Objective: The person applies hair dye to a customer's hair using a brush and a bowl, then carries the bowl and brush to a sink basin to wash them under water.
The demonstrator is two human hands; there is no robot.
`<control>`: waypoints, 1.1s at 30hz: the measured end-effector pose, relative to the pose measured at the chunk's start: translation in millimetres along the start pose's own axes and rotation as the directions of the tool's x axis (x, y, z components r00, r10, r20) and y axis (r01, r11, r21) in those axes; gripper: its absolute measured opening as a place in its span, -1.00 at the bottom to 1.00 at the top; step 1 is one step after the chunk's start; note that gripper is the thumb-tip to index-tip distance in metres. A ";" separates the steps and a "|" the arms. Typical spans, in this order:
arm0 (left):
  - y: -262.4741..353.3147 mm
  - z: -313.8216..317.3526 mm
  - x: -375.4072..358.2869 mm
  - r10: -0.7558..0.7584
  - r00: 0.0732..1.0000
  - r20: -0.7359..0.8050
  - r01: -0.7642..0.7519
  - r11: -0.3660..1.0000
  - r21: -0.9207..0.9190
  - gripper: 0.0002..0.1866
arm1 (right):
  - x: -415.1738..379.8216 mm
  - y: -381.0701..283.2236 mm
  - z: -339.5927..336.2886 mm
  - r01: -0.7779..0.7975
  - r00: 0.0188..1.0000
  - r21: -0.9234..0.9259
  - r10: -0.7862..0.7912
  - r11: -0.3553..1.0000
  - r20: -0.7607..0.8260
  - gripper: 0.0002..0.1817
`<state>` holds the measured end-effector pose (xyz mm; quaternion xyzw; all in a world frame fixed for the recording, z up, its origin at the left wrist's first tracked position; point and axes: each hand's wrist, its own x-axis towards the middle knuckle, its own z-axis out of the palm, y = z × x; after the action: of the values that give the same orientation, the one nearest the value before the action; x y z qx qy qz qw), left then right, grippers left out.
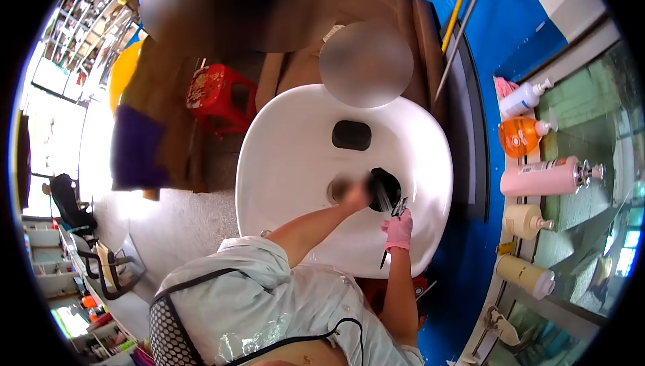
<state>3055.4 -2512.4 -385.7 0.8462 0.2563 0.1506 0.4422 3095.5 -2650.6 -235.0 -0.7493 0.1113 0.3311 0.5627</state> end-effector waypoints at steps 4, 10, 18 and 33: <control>-21.2 -19.5 7.4 0.395 0.899 0.189 -0.362 0.428 0.828 -0.80 | 34.7 27.9 5.4 0.170 0.984 -0.619 -0.169 0.767 0.061 -0.75; 95.1 -145.3 5.4 -0.259 0.956 0.136 0.223 0.947 0.232 -0.84 | 29.4 -6.1 24.7 0.361 0.932 -0.925 -0.063 0.119 0.356 -0.75; 46.1 -148.8 -27.9 0.055 0.992 0.116 -0.084 0.961 0.264 -0.70 | 75.0 24.8 20.7 0.614 0.789 -0.622 0.348 -0.486 0.507 -0.71; 129.6 -358.3 -142.9 -0.225 0.848 -0.481 0.031 0.926 -0.377 -0.48 | 135.5 42.2 19.4 0.860 0.508 -0.453 0.310 -0.235 0.804 -0.50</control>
<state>2804.1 -2414.7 -80.8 0.6615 0.3905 0.3849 0.5117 3168.0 -2619.4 -354.6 -0.6629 -0.6336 0.3734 -0.1402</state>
